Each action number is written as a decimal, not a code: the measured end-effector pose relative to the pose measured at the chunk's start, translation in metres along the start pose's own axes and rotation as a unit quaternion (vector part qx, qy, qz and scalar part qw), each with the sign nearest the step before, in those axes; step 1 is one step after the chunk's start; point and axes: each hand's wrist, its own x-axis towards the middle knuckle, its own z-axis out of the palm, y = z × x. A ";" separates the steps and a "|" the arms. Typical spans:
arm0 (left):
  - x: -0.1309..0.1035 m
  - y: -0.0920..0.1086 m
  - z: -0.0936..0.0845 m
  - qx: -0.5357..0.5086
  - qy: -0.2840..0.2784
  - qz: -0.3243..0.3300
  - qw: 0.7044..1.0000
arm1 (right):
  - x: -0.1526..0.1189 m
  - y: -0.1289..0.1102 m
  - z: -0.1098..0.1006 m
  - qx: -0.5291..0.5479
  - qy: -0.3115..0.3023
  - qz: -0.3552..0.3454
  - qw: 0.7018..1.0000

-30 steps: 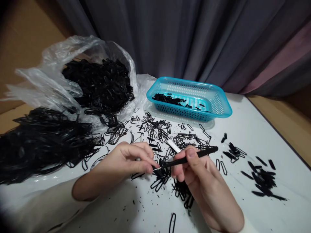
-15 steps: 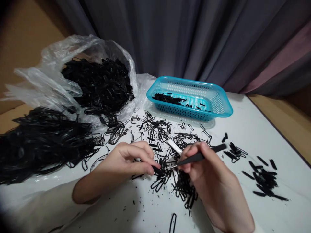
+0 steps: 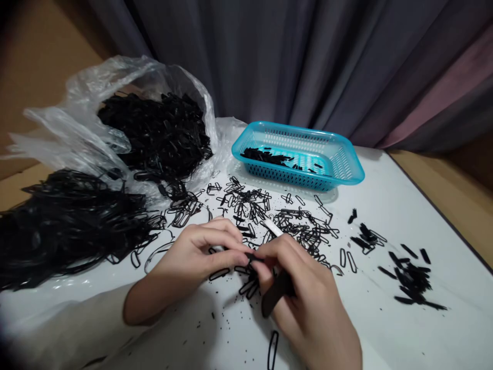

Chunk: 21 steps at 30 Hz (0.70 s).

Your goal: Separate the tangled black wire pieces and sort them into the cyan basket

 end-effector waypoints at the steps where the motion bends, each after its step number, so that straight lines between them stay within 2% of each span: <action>1: 0.000 0.000 0.000 0.014 0.007 -0.001 1.000 | 0.004 0.001 -0.002 -0.011 0.011 -0.002 1.000; 4: -0.001 0.002 0.000 0.065 0.030 -0.008 0.997 | 0.026 0.012 -0.019 -0.060 0.090 0.011 0.994; 7: -0.001 0.003 -0.001 0.110 0.028 -0.024 0.993 | 0.066 0.035 -0.047 -0.151 0.229 0.021 0.961; 9: -0.001 0.003 -0.002 0.156 0.019 -0.042 0.987 | 0.094 0.053 -0.063 -0.208 0.247 0.050 0.945; 11: 0.000 0.001 -0.003 0.215 0.004 -0.058 0.975 | 0.113 0.067 -0.069 -0.262 0.181 0.089 0.944; 12: 0.000 0.000 -0.003 0.243 -0.006 -0.062 0.968 | 0.117 0.071 -0.068 -0.276 0.199 0.097 0.935; 14: 0.000 -0.001 -0.004 0.285 -0.026 -0.060 0.956 | 0.112 0.071 -0.059 -0.278 0.187 0.079 0.939; 16: -0.001 -0.002 -0.004 0.311 -0.041 -0.046 0.948 | 0.095 0.063 -0.045 -0.259 0.150 0.046 0.953; 18: -0.002 -0.002 -0.003 0.325 -0.051 -0.027 0.944 | 0.071 0.051 -0.030 -0.172 0.027 -0.001 0.985; 20: -0.003 -0.002 -0.002 0.335 -0.059 -0.015 0.940 | 0.049 0.039 -0.017 -0.130 -0.085 -0.004 0.988; 21: -0.003 -0.001 -0.002 0.339 -0.061 -0.013 0.939 | 0.040 0.035 -0.012 -0.116 -0.119 0.001 0.986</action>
